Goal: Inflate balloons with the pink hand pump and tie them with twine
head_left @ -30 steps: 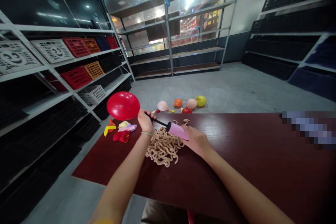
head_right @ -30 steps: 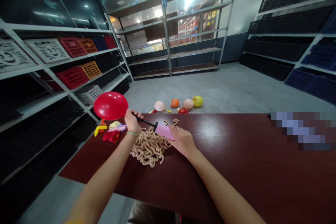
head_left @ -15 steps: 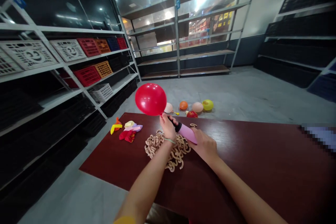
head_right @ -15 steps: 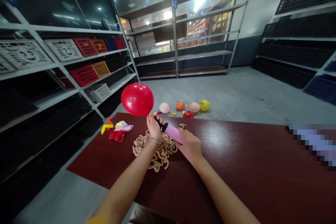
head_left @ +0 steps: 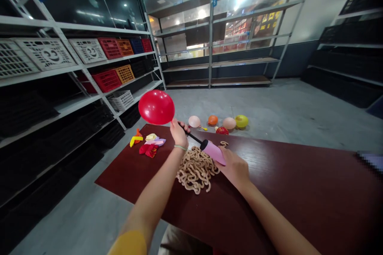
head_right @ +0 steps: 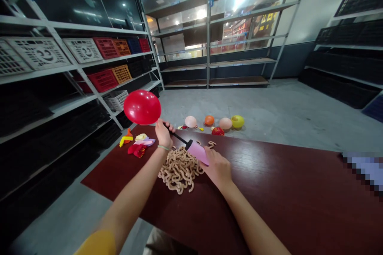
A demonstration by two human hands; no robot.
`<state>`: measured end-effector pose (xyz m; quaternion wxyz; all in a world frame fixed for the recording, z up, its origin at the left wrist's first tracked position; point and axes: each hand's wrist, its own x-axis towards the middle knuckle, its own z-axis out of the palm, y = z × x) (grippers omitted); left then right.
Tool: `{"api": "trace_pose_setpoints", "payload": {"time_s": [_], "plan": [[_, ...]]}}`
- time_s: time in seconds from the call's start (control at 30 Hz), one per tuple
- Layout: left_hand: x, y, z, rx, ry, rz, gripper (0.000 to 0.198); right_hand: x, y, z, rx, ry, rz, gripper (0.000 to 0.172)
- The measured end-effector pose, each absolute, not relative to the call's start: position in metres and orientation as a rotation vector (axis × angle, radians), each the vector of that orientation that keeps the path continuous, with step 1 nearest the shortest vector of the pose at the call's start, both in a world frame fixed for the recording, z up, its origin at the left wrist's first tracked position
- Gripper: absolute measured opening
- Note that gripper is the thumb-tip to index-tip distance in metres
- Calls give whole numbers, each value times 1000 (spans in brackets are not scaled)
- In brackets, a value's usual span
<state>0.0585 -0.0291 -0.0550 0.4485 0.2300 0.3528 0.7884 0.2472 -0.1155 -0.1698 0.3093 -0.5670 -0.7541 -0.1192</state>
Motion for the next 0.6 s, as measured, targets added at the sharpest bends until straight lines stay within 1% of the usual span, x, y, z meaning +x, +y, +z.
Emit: {"api": "trace_pose_setpoints", "payload": {"time_s": [0.13,0.23,0.4,0.5,0.6], "plan": [[107,-41,-80,564,848,1864,31,252,-115,-169,-1543,-1881,-376,45],[125,-48,-86,598,799,1829,34,255,-115,-168,-1547,-1850,-365,45],[96,-43,-72,675,828,1826,34,255,-115,-165,-1464,-2010,-271,46],[68,-33,-57,684,864,1872,29,255,-114,-163,-1459,-2051,-220,47],[48,-26,-49,651,886,1935,25,256,-113,-162,-1456,-2057,-241,47]]}}
